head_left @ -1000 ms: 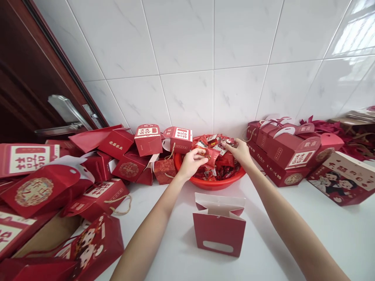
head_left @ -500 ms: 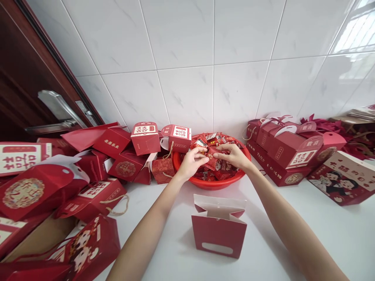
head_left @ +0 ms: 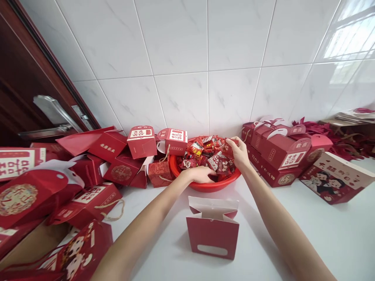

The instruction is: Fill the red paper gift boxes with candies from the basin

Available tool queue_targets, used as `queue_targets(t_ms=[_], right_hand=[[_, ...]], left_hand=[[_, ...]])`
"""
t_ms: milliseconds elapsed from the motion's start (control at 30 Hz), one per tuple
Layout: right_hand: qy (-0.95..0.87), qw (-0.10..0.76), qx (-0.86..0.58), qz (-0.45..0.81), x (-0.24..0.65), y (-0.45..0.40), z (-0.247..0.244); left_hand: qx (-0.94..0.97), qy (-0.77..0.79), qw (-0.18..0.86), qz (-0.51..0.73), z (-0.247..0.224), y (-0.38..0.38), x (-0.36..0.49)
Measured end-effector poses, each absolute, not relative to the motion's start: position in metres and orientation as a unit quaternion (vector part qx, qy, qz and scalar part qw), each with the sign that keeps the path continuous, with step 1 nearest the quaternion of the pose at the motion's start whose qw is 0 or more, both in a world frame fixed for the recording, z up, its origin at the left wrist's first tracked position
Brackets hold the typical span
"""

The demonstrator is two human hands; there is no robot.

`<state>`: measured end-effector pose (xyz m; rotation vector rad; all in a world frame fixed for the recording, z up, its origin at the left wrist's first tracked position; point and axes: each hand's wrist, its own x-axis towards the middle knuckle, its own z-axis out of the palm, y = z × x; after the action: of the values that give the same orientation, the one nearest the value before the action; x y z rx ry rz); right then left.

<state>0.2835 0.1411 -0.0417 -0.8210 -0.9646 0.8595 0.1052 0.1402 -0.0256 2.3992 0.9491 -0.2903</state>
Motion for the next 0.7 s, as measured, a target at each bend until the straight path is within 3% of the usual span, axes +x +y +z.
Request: queue_targets(t_ms=[167,700], right_hand=[[-0.424,0.740,-0.360,0.378,0.284,0.144,-0.043],[-0.432,0.753,-0.382,0.316,0.283,0.139,-0.043]], left_hand=[[0.895,0.358,0.192,-0.181,-0.023,0.138,0.129],[0.856,0.449,0.208,-0.149,-0.024,0.140,0.151]])
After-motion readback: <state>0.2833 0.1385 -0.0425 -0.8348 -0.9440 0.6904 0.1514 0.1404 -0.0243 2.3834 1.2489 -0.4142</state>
